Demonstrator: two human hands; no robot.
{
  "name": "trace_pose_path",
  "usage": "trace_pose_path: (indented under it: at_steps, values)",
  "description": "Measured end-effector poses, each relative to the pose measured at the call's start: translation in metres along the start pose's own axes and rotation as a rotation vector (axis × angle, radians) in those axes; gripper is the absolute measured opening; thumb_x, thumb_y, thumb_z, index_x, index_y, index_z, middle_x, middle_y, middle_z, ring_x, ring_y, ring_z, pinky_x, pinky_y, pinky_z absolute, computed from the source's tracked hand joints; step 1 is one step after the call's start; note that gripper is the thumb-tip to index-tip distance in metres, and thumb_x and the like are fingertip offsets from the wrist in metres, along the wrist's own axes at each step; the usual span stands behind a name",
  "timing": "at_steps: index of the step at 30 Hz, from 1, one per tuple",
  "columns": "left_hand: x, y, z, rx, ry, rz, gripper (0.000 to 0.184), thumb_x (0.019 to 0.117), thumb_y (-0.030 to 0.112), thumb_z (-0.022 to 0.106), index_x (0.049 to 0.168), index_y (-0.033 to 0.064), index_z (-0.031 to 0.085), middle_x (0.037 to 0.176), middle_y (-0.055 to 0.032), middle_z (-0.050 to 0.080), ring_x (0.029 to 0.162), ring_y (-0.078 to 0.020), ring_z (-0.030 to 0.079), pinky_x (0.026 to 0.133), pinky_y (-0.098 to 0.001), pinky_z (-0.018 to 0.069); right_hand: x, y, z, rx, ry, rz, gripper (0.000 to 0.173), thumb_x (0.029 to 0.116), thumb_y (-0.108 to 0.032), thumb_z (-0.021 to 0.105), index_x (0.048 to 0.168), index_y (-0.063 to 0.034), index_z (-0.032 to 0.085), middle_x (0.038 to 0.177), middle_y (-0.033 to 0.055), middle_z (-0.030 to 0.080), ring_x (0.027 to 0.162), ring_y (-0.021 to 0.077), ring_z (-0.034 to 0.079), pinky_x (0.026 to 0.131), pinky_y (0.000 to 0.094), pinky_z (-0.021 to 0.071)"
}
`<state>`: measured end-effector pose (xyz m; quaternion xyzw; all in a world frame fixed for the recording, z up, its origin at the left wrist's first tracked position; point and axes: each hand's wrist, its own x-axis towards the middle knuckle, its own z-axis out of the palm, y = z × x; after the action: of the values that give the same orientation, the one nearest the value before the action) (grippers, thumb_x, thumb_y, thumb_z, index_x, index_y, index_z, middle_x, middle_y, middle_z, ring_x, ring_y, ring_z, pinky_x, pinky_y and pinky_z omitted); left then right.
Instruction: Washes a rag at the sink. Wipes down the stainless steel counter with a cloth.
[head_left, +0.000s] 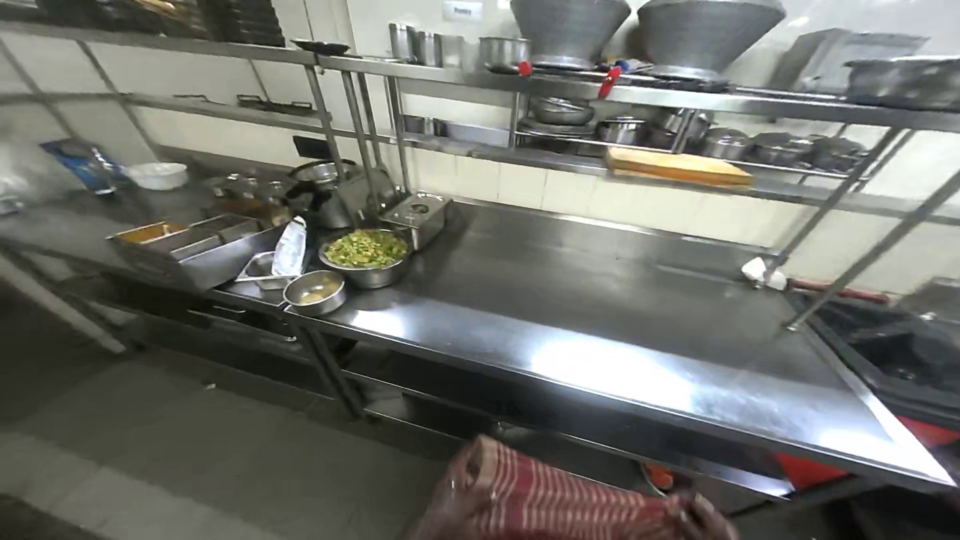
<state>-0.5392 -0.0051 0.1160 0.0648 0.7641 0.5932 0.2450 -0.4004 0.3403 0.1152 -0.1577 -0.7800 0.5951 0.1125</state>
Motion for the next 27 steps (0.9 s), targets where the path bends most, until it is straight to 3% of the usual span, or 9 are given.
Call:
trace_pose_path:
  at_steps: [4, 8, 12, 17, 19, 20, 22, 25, 27]
  values:
    - [0.071, 0.094, -0.063, -0.013, 0.102, 0.192, 0.064, 0.0949, 0.005, 0.068, 0.153, 0.0097, 0.041, 0.092, -0.0113, 0.072, 0.071, -0.0149, 0.065, 0.068, -0.0335, 0.0565, 0.131, -0.092, 0.015, 0.188, 0.072, -0.133, 0.01, 0.1008, -0.007, 0.056, 0.108, -0.0057, 0.063, 0.089, -0.0009, 0.064, 0.074, 0.0068, 0.062, 0.067, 0.0261, 0.0575]
    - [0.11, 0.211, -0.114, -0.063, 0.24, 0.551, 0.025, 0.096, -0.002, 0.063, 0.121, 0.002, 0.066, 0.095, -0.0023, 0.071, 0.076, -0.0049, 0.065, 0.069, -0.0221, 0.0567, 0.234, -0.191, 0.016, 0.325, 0.043, -0.46, 0.013, 0.101, -0.009, 0.059, 0.104, -0.0199, 0.063, 0.088, -0.0124, 0.067, 0.068, -0.0031, 0.061, 0.06, 0.014, 0.0543]
    - [0.133, 0.257, -0.14, -0.081, 0.289, 0.685, 0.027, 0.0926, -0.005, 0.064, 0.118, 0.003, 0.071, 0.102, -0.004, 0.073, 0.083, -0.0082, 0.068, 0.077, -0.0234, 0.0587, 0.297, -0.229, 0.022, 0.393, -0.025, -0.595, 0.015, 0.1006, -0.009, 0.059, 0.108, -0.022, 0.063, 0.093, -0.0121, 0.065, 0.074, -0.0014, 0.062, 0.067, 0.0162, 0.0559]
    - [0.189, 0.191, -0.141, -0.099, 0.257, 0.229, 0.032, 0.0896, -0.011, 0.066, 0.118, 0.0024, 0.07, 0.102, -0.0099, 0.072, 0.076, -0.0155, 0.068, 0.067, -0.0301, 0.0603, 0.358, -0.165, 0.061, 0.121, -0.225, -0.209, 0.013, 0.0911, -0.002, 0.061, 0.097, -0.0108, 0.068, 0.077, 0.0007, 0.066, 0.06, 0.0065, 0.061, 0.053, 0.021, 0.0534]
    - [0.229, 0.134, -0.147, -0.004, 0.343, 0.02, 0.042, 0.0914, -0.003, 0.07, 0.133, 0.0033, 0.062, 0.118, -0.0175, 0.067, 0.091, -0.025, 0.067, 0.077, -0.0405, 0.058, 0.391, -0.11, 0.098, -0.303, -0.218, -0.196, 0.013, 0.0956, -0.002, 0.066, 0.109, -0.0034, 0.068, 0.094, 0.0097, 0.068, 0.078, 0.0172, 0.065, 0.069, 0.0338, 0.0566]
    - [0.246, 0.107, -0.151, 0.07, 0.368, -0.073, 0.054, 0.0932, 0.003, 0.07, 0.144, 0.005, 0.053, 0.133, -0.0216, 0.06, 0.108, -0.0319, 0.064, 0.09, -0.0477, 0.0555, 0.407, -0.08, 0.117, -0.539, -0.254, -0.248, 0.028, 0.0945, -0.008, 0.072, 0.122, -0.0032, 0.068, 0.116, 0.0155, 0.068, 0.1, 0.0271, 0.067, 0.088, 0.0466, 0.0572]
    - [0.263, 0.062, -0.157, 0.213, 0.319, -0.174, 0.066, 0.0954, 0.015, 0.069, 0.155, 0.0069, 0.042, 0.152, -0.0223, 0.047, 0.133, -0.0351, 0.055, 0.109, -0.0512, 0.0469, 0.432, -0.027, 0.156, -0.797, -0.386, -0.437, 0.054, 0.0901, -0.025, 0.078, 0.14, -0.0109, 0.063, 0.152, 0.0201, 0.05, 0.139, 0.0424, 0.048, 0.112, 0.064, 0.0391]
    - [0.243, 0.002, -0.166, 0.015, 0.104, -0.23, 0.049, 0.0965, 0.009, 0.066, 0.143, -0.001, 0.053, 0.137, -0.0197, 0.06, 0.12, -0.0255, 0.064, 0.103, -0.0409, 0.0531, 0.433, 0.031, 0.223, -0.843, -0.578, -0.722, 0.06, 0.0895, -0.049, 0.066, 0.143, -0.0227, 0.062, 0.16, 0.0186, 0.042, 0.151, 0.0471, 0.03, 0.118, 0.0736, 0.0206]
    - [0.225, -0.038, -0.186, -0.138, 0.011, -0.329, 0.045, 0.0973, 0.006, 0.064, 0.141, -0.0034, 0.054, 0.132, -0.0206, 0.063, 0.115, -0.0261, 0.066, 0.1, -0.0421, 0.054, 0.424, 0.034, 0.274, -0.971, -0.776, -0.583, 0.065, 0.0955, -0.066, 0.049, 0.151, -0.0318, 0.053, 0.166, 0.0139, 0.033, 0.156, 0.0444, 0.018, 0.121, 0.0729, 0.0082]
